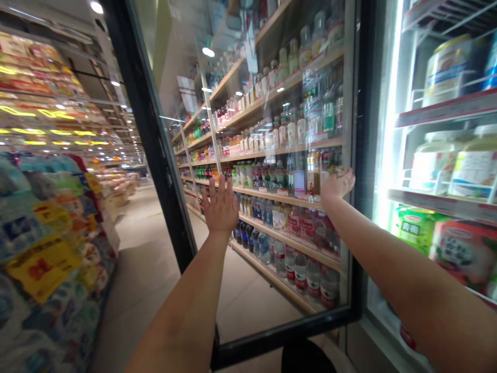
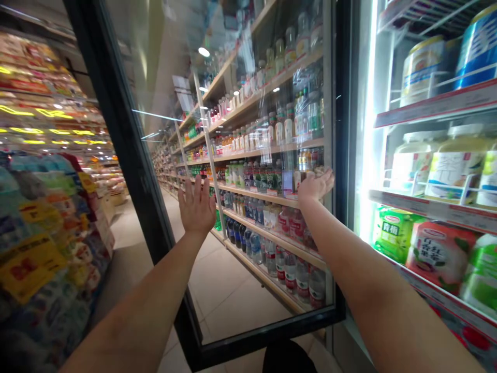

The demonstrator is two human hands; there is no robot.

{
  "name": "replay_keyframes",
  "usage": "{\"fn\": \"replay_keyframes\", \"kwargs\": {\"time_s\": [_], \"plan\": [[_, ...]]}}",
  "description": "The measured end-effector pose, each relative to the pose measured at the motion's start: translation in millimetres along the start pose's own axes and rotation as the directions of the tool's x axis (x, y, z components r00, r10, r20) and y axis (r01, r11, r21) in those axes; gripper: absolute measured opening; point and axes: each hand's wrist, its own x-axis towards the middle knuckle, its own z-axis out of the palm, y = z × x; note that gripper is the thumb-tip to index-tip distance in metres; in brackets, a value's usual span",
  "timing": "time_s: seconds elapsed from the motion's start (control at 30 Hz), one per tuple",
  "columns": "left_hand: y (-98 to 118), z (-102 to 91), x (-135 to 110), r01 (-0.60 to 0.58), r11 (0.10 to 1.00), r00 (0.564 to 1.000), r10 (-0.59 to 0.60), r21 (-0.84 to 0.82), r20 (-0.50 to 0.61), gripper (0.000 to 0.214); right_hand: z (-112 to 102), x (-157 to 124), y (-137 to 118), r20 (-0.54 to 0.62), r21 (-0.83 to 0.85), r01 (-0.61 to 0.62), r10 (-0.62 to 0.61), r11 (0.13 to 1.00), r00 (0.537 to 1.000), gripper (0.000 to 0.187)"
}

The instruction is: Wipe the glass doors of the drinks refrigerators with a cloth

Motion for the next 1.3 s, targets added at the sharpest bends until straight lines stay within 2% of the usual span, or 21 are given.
{"fn": "replay_keyframes", "kwargs": {"time_s": [0.1, 0.17, 0.2, 0.27, 0.33, 0.4, 0.43, 0.47, 0.5, 0.53, 0.6, 0.63, 0.67, 0.7, 0.77, 0.97, 1.1, 1.17, 1.2, 1.23, 1.3], "plan": [[1, -0.4, 0, 0.003, 1.0, 1.0, -0.003, 0.008, 0.0, 0.058, 3, -17, -17, 0.039, 0.007, 0.051, -0.052, 0.999, 0.998, 0.063], [1, -0.7, 0, -0.002, 1.0, 1.0, 0.002, 0.016, 0.0, 0.058, -8, -33, -16, 0.158, 0.016, 0.315, -0.314, 0.949, 0.936, 0.063], [1, -1.0, -1, -0.006, 1.0, 1.0, 0.006, 0.016, -0.001, 0.058, -16, -41, -10, 0.233, 0.036, 0.497, -0.491, 0.867, 0.84, 0.063], [1, -1.5, 0, -0.014, 1.0, 1.0, 0.014, 0.014, -0.001, 0.059, -33, -50, 8, 0.352, 0.098, 0.785, -0.759, 0.611, 0.547, 0.063], [1, -1.8, 0, -0.016, 1.0, 1.0, 0.016, 0.012, 0.001, 0.059, -47, -48, 28, 0.408, 0.16, 0.916, -0.87, 0.367, 0.277, 0.061], [0, -1.7, 0, -0.011, 1.0, 1.0, 0.011, 0.015, 0.008, 0.06, -54, -35, 41, 0.447, 0.215, 0.954, -0.89, 0.209, 0.094, 0.059], [0, -1.4, 0, -0.01, 1.0, 1.0, 0.009, 0.016, 0.012, 0.06, -55, -27, 43, 0.465, 0.234, 0.955, -0.884, 0.18, 0.053, 0.059], [0, -1.0, 0, -0.008, 1.0, 1.0, 0.008, 0.016, 0.013, 0.059, -54, -19, 42, 0.477, 0.233, 0.951, -0.876, 0.203, 0.069, 0.059], [0, -0.6, 0, -0.007, 1.0, 1.0, 0.007, 0.016, 0.012, 0.059, -52, -12, 39, 0.477, 0.201, 0.936, -0.864, 0.289, 0.164, 0.059], [-1, -0.1, 0, -0.006, 1.0, 1.0, 0.006, 0.014, 0.007, 0.059, -48, -7, 34, 0.451, 0.139, 0.888, -0.826, 0.439, 0.338, 0.058], [-1, 0.5, -1, -0.005, 1.0, 1.0, 0.005, 0.006, 0.0, 0.058, -36, -2, 22, 0.254, 0.019, 0.574, -0.559, 0.819, 0.789, 0.057], [-1, 0.5, -1, -0.003, 1.0, 1.0, 0.003, 0.001, 0.001, 0.058, -28, -1, 17, 0.122, 0.013, 0.345, -0.344, 0.939, 0.931, 0.057], [0, 0.4, -1, 0.001, 1.0, 1.0, -0.001, -0.004, 0.006, 0.058, -20, 0, 13, 0.013, 0.04, 0.145, -0.146, 0.989, 0.989, 0.058], [0, 0.1, -1, 0.007, 1.0, 1.0, -0.006, -0.007, 0.013, 0.058, -12, 1, 10, -0.057, 0.076, 0.006, -0.002, 0.997, 0.998, 0.059], [0, -0.5, -1, 0.014, 1.0, 1.0, -0.014, -0.01, 0.022, 0.058, 5, 4, 6, -0.112, 0.113, -0.116, 0.129, 0.987, 0.985, 0.061], [2, -1.6, -1, 0.001, 1.0, 1.0, -0.002, 0.025, 0.021, 0.058, 29, 22, -15, -0.119, 0.17, -0.172, 0.194, 0.97, 0.974, 0.06], [3, -2.6, 0, 0.007, 1.0, 1.0, -0.007, 0.023, 0.024, 0.058, 10, -12, -32, 0.051, 0.138, 0.085, -0.093, 0.987, 0.994, 0.063], [3, -3.1, 0, 0.018, 1.0, 0.999, -0.019, 0.012, 0.028, 0.058, -9, -44, -29, 0.181, 0.156, 0.32, -0.346, 0.934, 0.921, 0.062], [3, -3.2, -1, 0.018, 1.0, 0.999, -0.018, 0.008, 0.029, 0.058, -18, -60, -24, 0.289, 0.174, 0.523, -0.551, 0.834, 0.783, 0.06], [3, -3.2, -1, 0.014, 1.0, 1.0, -0.014, 0.005, 0.026, 0.057, -27, -73, -19, 0.361, 0.221, 0.695, -0.719, 0.684, 0.594, 0.059], [2, -3.0, -1, 0.004, 1.0, 1.0, -0.004, 0.001, 0.021, 0.057, -39, -88, -11, 0.431, 0.365, 0.853, -0.88, 0.372, 0.199, 0.056]]}}
